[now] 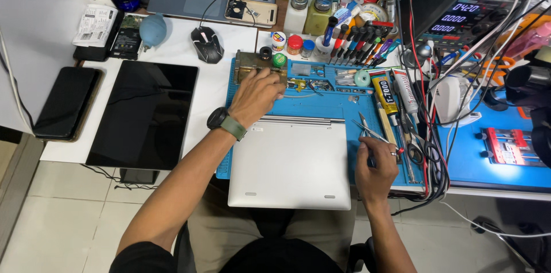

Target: The person disassembles a silver laptop by removing the screen and keyboard, then uses a metal prying tool to work on the back casing. They also briefly handle a smartphone and a computer mouse.

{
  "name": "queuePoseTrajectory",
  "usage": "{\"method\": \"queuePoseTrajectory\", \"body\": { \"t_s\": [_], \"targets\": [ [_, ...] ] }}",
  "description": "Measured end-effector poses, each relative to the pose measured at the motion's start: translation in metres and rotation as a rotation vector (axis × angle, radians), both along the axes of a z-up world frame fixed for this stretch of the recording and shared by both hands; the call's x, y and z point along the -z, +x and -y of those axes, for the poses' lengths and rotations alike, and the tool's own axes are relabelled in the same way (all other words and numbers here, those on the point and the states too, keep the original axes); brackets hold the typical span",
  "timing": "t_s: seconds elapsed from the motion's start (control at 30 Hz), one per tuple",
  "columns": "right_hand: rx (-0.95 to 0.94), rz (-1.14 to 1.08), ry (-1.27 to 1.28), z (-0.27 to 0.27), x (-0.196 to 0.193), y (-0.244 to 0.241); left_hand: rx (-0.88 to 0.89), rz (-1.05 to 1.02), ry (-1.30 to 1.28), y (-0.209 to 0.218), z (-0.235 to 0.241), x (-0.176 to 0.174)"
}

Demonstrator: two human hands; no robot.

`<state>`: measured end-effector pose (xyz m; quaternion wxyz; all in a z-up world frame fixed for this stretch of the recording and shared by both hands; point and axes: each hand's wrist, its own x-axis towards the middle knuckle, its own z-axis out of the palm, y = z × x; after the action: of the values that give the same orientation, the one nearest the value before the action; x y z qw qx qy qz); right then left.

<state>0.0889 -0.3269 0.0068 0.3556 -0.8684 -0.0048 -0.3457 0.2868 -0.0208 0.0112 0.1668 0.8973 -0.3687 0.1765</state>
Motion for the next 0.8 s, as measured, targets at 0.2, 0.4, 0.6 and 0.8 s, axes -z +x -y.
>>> {"method": "queuePoseTrajectory", "body": {
  "t_s": [0.2,0.4,0.6,0.8],
  "targets": [
    [0.004,-0.020,0.010,-0.003,-0.001,0.000,-0.056,0.016,0.033,-0.004,-0.002,0.003],
    [0.005,-0.022,0.004,-0.001,0.000,-0.001,-0.113,-0.040,0.077,-0.009,-0.005,-0.012],
    [0.002,-0.034,-0.016,-0.002,-0.002,-0.001,-0.175,-0.190,-0.110,-0.019,-0.034,-0.050],
    [0.006,-0.044,-0.008,-0.004,-0.003,0.000,-0.190,-0.327,-0.414,-0.067,-0.058,-0.087]
  ]
}}
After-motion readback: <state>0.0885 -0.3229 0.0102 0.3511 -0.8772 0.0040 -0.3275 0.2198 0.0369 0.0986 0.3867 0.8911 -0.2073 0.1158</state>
